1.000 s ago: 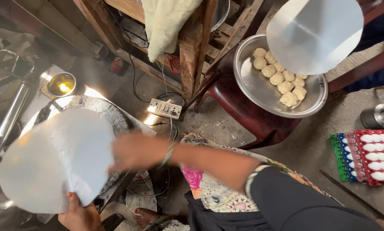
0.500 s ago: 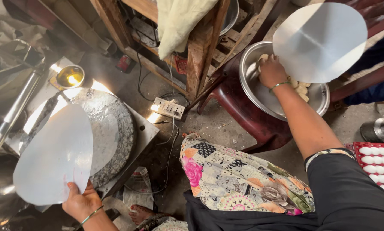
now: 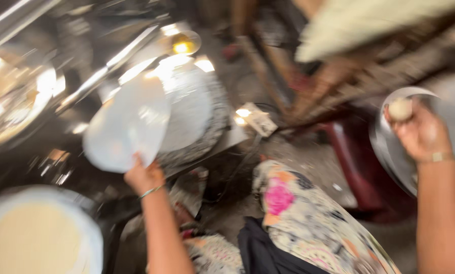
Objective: The person sits and makes papad sheets: they place a dough ball under a plastic sheet on a stone plate, roll it flat with a manual roller press, peel the plastic off the flattened sheet, and stack the finished sheet with others. They then portion a large mass of dough into small balls, arranging the balls in a metal tray.
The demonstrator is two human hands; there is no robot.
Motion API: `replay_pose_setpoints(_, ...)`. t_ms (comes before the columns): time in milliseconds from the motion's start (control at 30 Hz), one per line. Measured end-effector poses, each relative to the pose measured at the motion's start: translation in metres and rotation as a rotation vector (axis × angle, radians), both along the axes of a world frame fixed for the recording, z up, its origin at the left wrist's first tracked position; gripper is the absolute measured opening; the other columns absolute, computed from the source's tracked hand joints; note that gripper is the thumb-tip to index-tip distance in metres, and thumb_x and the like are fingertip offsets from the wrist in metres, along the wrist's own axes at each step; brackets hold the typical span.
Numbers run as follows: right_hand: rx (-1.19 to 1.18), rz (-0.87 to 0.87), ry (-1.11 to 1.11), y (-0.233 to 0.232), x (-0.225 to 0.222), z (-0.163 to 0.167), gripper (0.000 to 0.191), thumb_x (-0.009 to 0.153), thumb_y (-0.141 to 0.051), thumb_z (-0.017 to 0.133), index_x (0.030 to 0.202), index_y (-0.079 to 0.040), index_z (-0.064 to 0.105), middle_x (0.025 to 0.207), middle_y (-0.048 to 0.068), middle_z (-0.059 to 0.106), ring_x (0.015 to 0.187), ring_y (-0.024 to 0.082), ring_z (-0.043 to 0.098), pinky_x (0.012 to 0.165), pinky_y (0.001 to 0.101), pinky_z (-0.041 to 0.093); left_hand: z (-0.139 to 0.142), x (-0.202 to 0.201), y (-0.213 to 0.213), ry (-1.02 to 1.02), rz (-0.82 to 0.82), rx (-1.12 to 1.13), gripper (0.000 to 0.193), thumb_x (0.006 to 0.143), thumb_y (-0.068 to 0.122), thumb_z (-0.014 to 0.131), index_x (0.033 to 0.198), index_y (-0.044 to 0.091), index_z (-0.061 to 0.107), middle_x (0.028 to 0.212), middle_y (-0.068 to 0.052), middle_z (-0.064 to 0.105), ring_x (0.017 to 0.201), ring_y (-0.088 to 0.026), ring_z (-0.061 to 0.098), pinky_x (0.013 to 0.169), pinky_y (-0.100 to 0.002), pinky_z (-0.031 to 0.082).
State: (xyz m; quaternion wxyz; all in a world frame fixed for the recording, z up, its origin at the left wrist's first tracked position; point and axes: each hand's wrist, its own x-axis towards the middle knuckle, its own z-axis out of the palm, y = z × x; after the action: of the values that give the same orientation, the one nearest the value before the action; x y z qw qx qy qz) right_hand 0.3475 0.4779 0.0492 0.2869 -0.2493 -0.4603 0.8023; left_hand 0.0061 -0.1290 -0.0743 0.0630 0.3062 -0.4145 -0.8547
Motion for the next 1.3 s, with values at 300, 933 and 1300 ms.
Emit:
replay_pose_setpoints(300,0.764,0.645,-0.348,-0.262,-0.267,-0.051,0.028,0.093,-0.002,0.064,0.12,0.0,0.071,0.102,0.01,0.076,0.087,0.018,0.072,0.08,0.03,0.057,0.008,-0.012,0.002,0.112,0.174,0.179,0.026,0.1,0.005,0.057,0.122,-0.01,0.057,0.107,-0.018,0.07,0.083,-0.03,0.074,0.062,-0.04,0.062)
replay_pose_setpoints(933,1.958,0.794,-0.363,-0.44,-0.469,-0.105,0.061,0.103,-0.028,0.041,0.16,-0.008,0.032,0.17,0.015,0.026,0.158,0.031,0.021,0.124,0.0618,0.017,0.015,-0.029,-0.015,-0.025,0.175,0.296,0.031,0.1,0.008,0.057,0.129,-0.002,0.057,0.112,-0.014,0.069,0.084,-0.026,0.074,0.057,-0.032,0.058)
replay_pose_setpoints(1300,1.899,0.633,-0.04,-0.452,-0.417,-0.069,0.092,0.093,-0.053,0.056,0.149,0.016,0.028,0.155,0.034,0.027,0.148,0.046,0.022,0.117,0.0598,0.019,0.013,-0.022,-0.017,0.003,0.17,0.268,0.03,0.1,0.008,0.059,0.128,-0.004,0.058,0.104,-0.015,0.07,0.07,-0.022,0.072,0.048,-0.028,0.052)
